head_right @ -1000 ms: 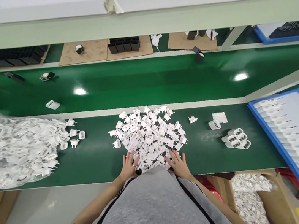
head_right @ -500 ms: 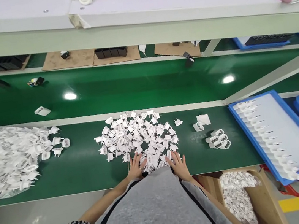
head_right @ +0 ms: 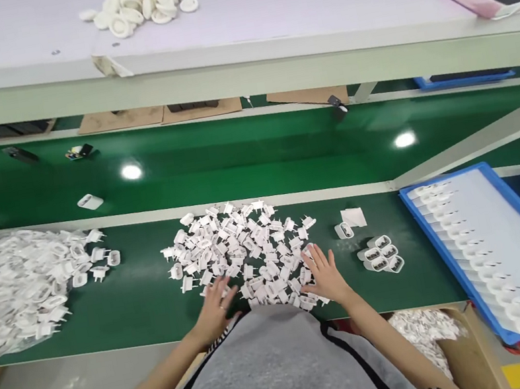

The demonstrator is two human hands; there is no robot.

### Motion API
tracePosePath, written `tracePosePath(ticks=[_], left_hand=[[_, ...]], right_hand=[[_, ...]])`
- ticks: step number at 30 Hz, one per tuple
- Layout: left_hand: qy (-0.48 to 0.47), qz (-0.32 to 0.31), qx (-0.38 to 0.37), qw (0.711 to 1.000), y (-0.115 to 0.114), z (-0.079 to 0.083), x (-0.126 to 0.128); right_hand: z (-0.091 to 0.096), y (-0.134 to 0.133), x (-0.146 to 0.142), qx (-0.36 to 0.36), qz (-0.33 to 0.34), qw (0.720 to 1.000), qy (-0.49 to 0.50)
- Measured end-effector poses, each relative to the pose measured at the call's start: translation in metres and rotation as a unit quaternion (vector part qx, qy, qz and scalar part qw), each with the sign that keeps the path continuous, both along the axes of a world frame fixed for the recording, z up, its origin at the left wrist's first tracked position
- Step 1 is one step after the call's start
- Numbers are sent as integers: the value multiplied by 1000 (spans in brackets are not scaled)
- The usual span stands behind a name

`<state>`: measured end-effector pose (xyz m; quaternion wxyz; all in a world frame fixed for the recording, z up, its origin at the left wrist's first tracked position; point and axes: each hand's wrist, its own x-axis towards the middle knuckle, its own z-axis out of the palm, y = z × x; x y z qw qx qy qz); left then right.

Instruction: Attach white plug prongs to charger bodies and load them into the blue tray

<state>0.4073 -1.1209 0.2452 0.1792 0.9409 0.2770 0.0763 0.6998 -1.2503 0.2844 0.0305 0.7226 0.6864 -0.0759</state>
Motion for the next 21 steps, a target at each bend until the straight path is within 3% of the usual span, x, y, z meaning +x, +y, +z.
tracePosePath(ticks=[2, 4, 5, 7, 9, 13, 17, 21], left_hand=[[0, 182, 13, 983, 31, 5, -26], [-14, 370, -4, 929, 64, 2, -51], [-29, 431, -31, 901, 79, -2, -62], [-67, 483, -101, 867, 105, -14, -76], [-98, 480, -151, 859, 124, -25, -79], [-124, 424, -170, 881, 151, -37, -62], [-131, 347, -167, 914, 176, -40, -42], [-138, 261, -156, 943, 197, -41, -27]], right_hand=[[3, 35, -1, 5, 7, 1000, 12], [5, 80, -9, 3, -9, 1000, 27], [6, 105, -16, -4, -28, 999, 36], [7, 157, -31, -35, -87, 994, 61], [6, 206, -47, -95, -118, 984, 94], [-1, 274, -79, -152, -69, 977, 135], [-8, 309, -111, -164, 14, 974, 158], [-10, 322, -135, -161, 96, 967, 173]])
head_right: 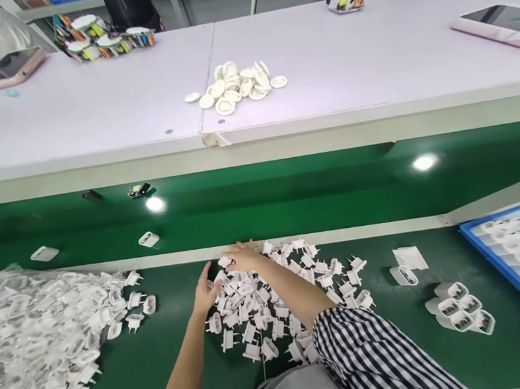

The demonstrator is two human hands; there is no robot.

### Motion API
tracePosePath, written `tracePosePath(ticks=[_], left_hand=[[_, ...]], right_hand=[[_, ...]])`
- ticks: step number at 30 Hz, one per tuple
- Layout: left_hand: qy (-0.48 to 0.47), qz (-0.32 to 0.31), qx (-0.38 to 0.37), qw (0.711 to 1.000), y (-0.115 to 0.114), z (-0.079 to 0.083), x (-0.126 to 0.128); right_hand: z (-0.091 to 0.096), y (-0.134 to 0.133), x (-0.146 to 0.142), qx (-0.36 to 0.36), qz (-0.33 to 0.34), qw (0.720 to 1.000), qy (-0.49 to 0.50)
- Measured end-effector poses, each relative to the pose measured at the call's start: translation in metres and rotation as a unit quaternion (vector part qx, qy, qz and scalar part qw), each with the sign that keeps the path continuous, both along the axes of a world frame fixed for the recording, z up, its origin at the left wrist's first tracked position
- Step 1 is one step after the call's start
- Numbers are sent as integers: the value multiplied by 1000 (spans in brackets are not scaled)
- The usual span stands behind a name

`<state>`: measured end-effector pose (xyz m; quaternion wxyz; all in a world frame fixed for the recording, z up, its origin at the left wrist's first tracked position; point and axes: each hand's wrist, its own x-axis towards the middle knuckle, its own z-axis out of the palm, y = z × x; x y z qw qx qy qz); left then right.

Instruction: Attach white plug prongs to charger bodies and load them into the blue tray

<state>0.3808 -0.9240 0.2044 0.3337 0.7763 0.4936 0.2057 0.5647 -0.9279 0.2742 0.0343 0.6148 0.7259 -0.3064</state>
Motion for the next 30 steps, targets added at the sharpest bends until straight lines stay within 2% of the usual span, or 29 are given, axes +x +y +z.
tracePosePath(ticks=[3, 7, 10, 13, 15, 17, 19, 21, 22, 25, 28, 30], left_hand=[[20, -62, 17, 998, 1, 3, 17], [57, -107, 3, 993, -20, 8, 46], [64, -135, -24, 988, -36, 12, 67], [60, -149, -32, 987, -42, 18, 78], [66, -100, -28, 992, -41, 23, 73], [96, 30, -37, 994, -40, 28, 58], [132, 179, -58, 973, -44, 31, 36], [151, 263, -81, 949, -54, 30, 15], [152, 271, -90, 946, -61, 28, 7], [139, 232, -99, 958, -88, 19, 2], [97, 166, -80, 978, -109, 12, 17], [78, 156, -51, 983, -111, 13, 31]], right_hand=[[-1, -4, -3, 17, 30, 999, 3], [-3, -27, 15, 28, 40, 999, -3], [0, -48, 33, 27, 31, 999, -10], [5, -57, 51, 28, -6, 999, -28], [6, -55, 67, 31, -65, 996, -57], [4, -51, 85, 24, -140, 985, -96], [-1, -50, 102, 4, -200, 972, -123], [-6, -57, 115, -14, -227, 965, -128], [-8, -63, 120, -16, -230, 965, -124], [-11, -85, 127, -1, -230, 968, -96], [-11, -104, 132, 23, -236, 970, -59], [-9, -113, 138, 43, -251, 966, -33]])
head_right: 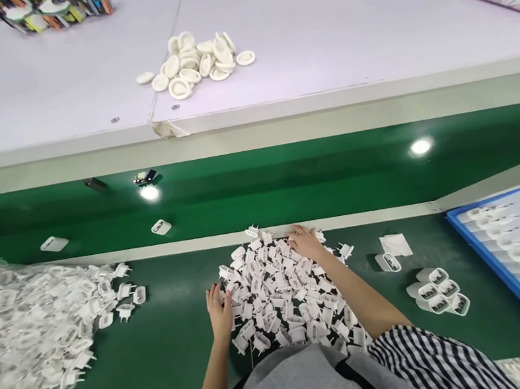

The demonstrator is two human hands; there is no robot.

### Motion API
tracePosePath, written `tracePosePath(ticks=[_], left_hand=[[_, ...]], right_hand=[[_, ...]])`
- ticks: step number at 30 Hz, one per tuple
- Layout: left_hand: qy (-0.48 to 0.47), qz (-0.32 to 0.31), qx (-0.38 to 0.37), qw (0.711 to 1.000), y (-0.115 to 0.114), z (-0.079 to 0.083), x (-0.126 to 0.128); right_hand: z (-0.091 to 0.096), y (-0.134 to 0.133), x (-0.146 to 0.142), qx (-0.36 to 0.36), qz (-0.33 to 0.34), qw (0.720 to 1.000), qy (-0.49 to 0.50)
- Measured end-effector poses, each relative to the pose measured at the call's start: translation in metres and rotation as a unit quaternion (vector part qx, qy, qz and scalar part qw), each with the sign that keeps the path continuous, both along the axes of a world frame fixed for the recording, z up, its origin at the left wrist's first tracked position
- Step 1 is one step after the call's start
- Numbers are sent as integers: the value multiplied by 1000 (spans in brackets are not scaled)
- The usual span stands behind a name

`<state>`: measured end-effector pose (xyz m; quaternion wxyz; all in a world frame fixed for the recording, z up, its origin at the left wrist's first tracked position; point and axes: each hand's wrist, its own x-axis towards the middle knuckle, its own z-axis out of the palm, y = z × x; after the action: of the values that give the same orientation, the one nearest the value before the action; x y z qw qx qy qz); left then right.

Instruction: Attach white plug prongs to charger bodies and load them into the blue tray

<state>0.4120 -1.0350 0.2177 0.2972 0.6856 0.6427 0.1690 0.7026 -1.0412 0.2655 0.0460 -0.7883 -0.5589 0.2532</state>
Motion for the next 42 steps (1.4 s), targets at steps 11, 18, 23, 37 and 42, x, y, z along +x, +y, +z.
tracePosePath(ticks=[11, 18, 23, 37, 42], left_hand=[[105, -266, -18, 958, 123, 36, 149], [97, -386, -36, 916, 107, 34, 189], [97, -419, -43, 902, 91, 42, 187], [14, -100, 88, 991, 39, 79, 128], [87, -3, 56, 995, 73, 73, 161]], right_hand=[[34, -142, 64, 151, -327, 933, -6], [33, -269, -1, 127, -456, 880, 43], [18, -292, -40, 71, -509, 850, 116], [39, -273, 6, -122, -219, 951, 181], [66, -286, 76, -27, -88, 982, 168]])
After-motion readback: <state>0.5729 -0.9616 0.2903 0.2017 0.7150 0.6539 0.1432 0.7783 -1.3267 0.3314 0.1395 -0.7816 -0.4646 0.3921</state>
